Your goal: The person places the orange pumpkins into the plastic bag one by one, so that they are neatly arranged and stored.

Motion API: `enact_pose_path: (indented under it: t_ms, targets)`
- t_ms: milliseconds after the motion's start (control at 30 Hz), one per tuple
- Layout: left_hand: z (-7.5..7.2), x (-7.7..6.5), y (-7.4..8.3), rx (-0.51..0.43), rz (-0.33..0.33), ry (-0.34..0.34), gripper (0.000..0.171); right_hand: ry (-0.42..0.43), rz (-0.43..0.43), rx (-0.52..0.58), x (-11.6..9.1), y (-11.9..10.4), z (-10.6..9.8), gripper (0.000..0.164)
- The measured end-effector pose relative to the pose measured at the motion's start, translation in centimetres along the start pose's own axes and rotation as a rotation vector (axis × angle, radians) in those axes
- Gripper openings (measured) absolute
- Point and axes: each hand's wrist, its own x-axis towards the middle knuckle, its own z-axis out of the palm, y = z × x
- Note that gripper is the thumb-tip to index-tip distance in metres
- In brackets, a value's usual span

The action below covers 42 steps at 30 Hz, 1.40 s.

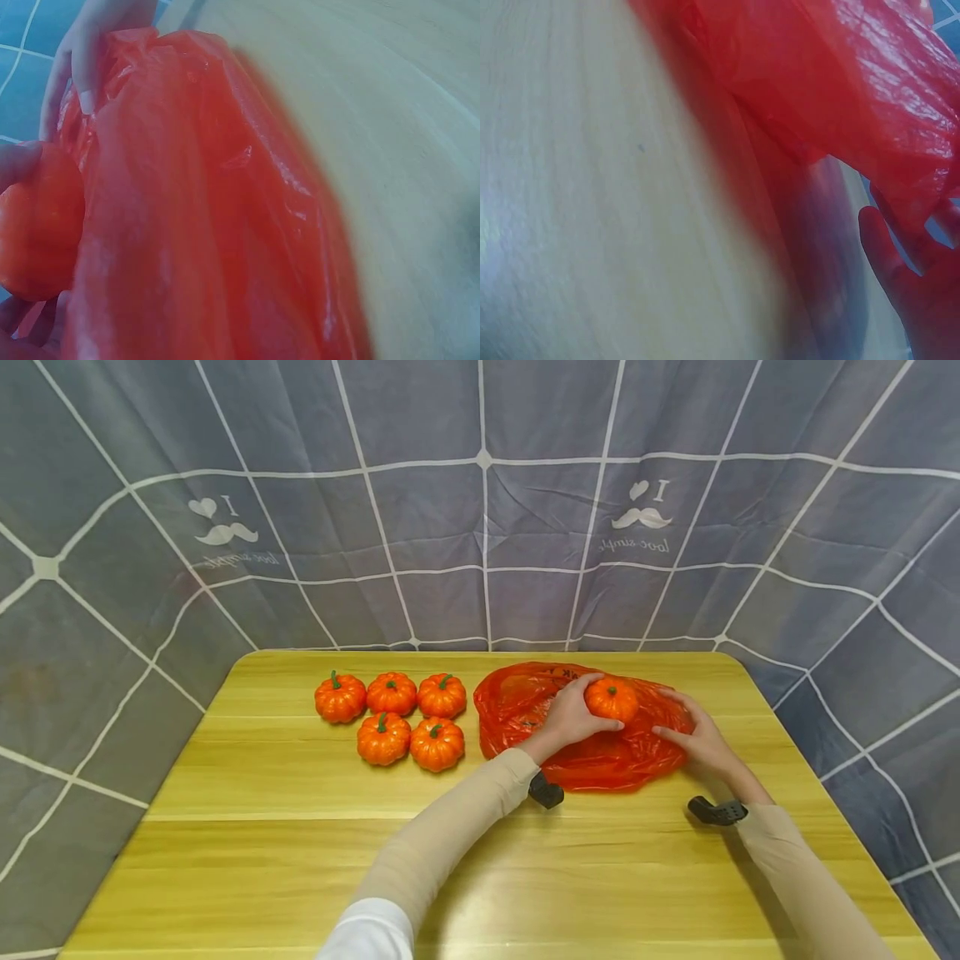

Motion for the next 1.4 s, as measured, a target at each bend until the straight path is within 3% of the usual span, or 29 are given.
enact_pose_path:
  t_ms: [267, 633, 1233, 1400]
  targets:
    - [0.7, 0.2, -0.2, -0.035, -0.040, 0.002, 0.081, -0.003, 0.016, -0.008, 0.2, 0.2, -0.1, 0.065]
    - [1.9, 0.7, -0.5, -0.067, -0.048, -0.010, 0.081, 0.011, 0.009, 0.027, 0.1, -0.1, 0.2, 0.065]
    - [2.9, 1.1, -1.3, 0.000, -0.031, -0.036, 0.082, 0.035, 0.003, -0.102, 0.3, 0.1, 0.5, 0.063]
    - [3.1, 1.4, -1.4, 0.064, -0.021, -0.052, 0.084, 0.041, 0.016, -0.123, 0.3, 0.2, 0.5, 0.063]
